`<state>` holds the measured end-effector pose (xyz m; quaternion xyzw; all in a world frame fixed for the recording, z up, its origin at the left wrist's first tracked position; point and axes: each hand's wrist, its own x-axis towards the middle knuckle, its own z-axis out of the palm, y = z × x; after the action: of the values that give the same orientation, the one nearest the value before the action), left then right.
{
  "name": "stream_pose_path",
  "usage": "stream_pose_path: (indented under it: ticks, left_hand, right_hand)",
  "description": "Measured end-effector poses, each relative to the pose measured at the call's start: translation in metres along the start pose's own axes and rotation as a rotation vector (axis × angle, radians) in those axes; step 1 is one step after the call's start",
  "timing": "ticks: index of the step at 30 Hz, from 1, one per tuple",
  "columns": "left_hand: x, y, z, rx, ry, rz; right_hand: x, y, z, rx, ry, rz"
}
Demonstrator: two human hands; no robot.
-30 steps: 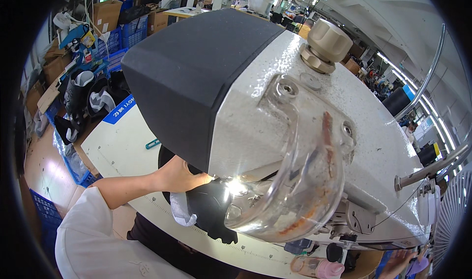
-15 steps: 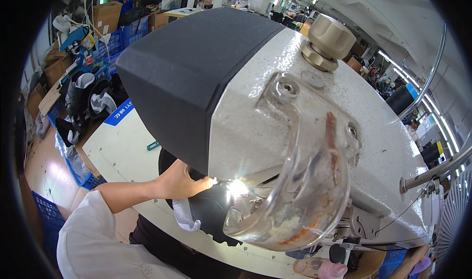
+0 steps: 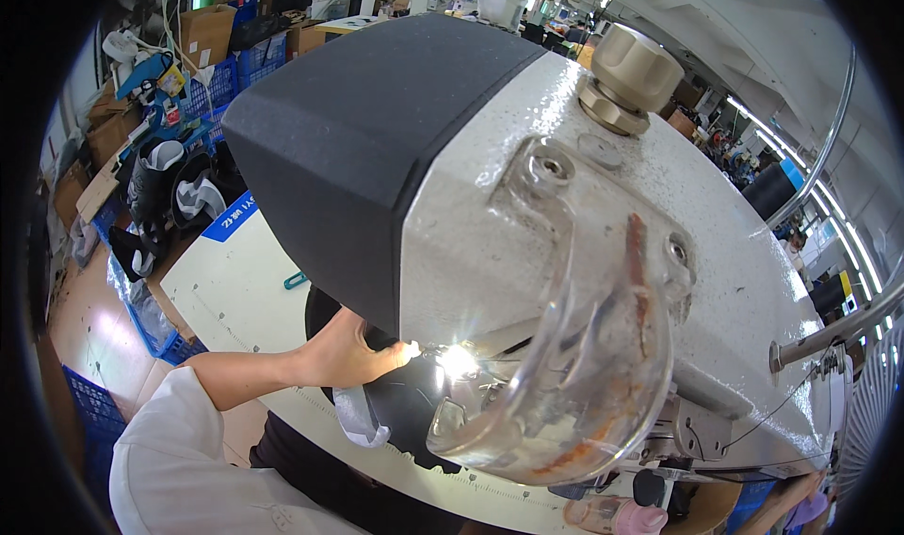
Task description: The person picks up a shoe upper component, sews along its seams using a sewing machine, and trims thread from the component using thread snips.
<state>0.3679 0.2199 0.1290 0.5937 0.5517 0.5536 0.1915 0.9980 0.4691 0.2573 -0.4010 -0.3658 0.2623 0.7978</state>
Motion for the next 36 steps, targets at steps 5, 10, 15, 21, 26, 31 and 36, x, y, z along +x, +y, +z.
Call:
stream_pose_path:
  ticks: [5,10,15,21,26,31,36]
  left_hand:
    - [-0.001,-0.003,0.002,0.008,0.029,0.02]
    - [-0.002,-0.005,0.002,0.036,0.047,0.002]
    - [0.0,-0.005,0.002,0.041,0.023,-0.014]
    - [-0.002,0.0,0.001,0.076,0.067,0.046]
    - [-0.002,0.002,-0.001,0.064,0.012,-0.078]
    - [0.001,0.0,0.0,0.0,0.023,0.003]
    - [-0.006,-0.002,0.002,0.037,0.045,-0.031]
  right_hand:
    - [-0.014,0.01,-0.007,0.034,0.019,-0.025]
    - [-0.016,0.001,-0.014,0.006,0.034,-0.01]
    - [0.002,-0.012,-0.041,-0.079,0.035,0.045]
    - [0.065,-0.023,-0.054,-0.2,-0.066,0.187]
    - [0.002,0.027,-0.081,-0.219,-0.209,-0.012]
    - [0.005,0.007,-0.074,-0.25,-0.279,0.122]
    - [0.068,-0.031,-0.051,-0.234,-0.177,0.084]
